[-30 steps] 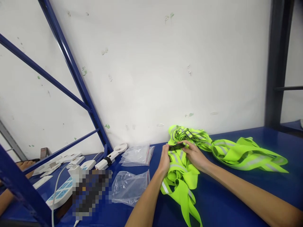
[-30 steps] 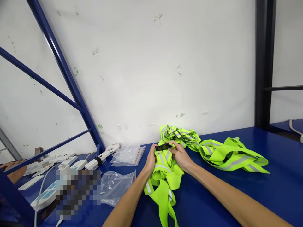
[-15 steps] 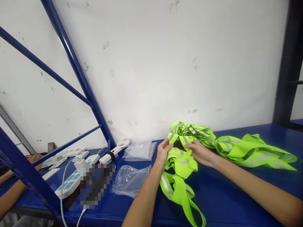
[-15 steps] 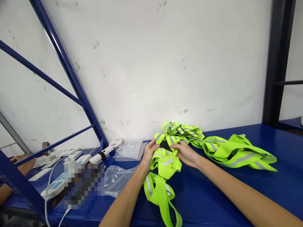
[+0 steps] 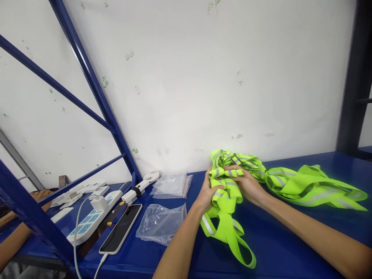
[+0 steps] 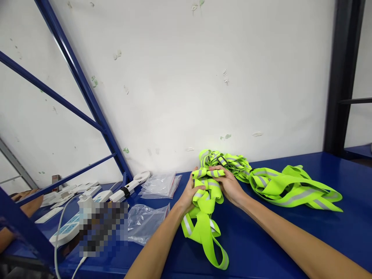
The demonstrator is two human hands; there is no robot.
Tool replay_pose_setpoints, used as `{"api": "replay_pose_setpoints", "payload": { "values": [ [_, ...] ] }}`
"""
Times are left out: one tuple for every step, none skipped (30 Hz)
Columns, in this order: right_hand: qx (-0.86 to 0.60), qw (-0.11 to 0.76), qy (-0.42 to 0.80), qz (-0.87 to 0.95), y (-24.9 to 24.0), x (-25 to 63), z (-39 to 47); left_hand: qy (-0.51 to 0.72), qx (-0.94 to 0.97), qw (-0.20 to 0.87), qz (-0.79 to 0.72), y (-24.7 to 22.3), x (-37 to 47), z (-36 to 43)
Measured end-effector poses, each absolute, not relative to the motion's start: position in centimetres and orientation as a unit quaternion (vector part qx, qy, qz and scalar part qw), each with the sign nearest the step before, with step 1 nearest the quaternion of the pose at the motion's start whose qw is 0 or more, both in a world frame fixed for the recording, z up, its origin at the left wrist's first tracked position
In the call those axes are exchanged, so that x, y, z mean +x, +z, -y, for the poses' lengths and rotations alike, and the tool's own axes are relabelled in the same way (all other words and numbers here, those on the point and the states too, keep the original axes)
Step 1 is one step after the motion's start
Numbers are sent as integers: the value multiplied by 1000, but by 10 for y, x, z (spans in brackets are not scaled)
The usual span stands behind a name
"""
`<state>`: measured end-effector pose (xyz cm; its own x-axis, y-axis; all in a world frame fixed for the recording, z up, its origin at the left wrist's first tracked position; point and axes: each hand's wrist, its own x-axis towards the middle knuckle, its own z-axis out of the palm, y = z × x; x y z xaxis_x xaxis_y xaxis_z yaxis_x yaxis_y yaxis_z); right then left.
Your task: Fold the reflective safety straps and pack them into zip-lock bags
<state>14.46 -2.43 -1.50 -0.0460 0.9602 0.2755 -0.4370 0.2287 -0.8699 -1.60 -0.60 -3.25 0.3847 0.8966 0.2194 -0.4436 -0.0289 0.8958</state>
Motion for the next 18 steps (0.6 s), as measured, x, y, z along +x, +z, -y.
{"api": "replay_pose_setpoints", "payload": {
  "values": [
    [-277,631,552,469,-16,146,23,505,509,659,-230,-32,-16,7],
    [-273,628,551,477,-17,147,23,505,511,653,-240,-33,-16,7],
    [-272,624,548,487,-18,148,22,506,512,647,-252,-34,-16,6],
    [-277,618,541,498,-19,148,22,505,512,644,-262,-35,-16,6],
    [-287,614,531,509,-19,149,22,504,511,642,-269,-36,-16,5],
    [-300,609,519,520,-19,149,22,502,508,645,-272,-36,-16,5],
    [-313,604,507,529,-19,149,23,501,504,649,-272,-37,-17,5],
    [-320,600,498,539,-18,149,24,501,498,655,-270,-37,-17,6],
    [-317,596,494,547,-16,149,25,502,491,660,-267,-37,-17,6],
    [-308,595,496,553,-14,149,27,507,485,662,-264,-36,-17,8],
    [-298,595,500,554,-12,149,28,513,483,660,-260,-36,-17,9],
    [-290,597,504,552,-10,149,30,518,486,656,-255,-36,-16,10],
    [-287,600,506,550,-9,149,31,523,493,650,-246,-36,-15,12],
    [-289,603,505,546,-8,149,32,525,501,646,-236,-37,-14,13],
    [-296,607,501,541,-7,149,32,525,506,646,-227,-38,-13,13],
    [-305,611,495,537,-7,150,32,522,508,648,-222,-38,-11,14],
    [-314,614,487,535,-6,150,32,519,506,652,-222,-39,-10,14],
    [-322,619,477,534,-6,151,32,516,503,655,-226,-39,-9,14]
  ]
}}
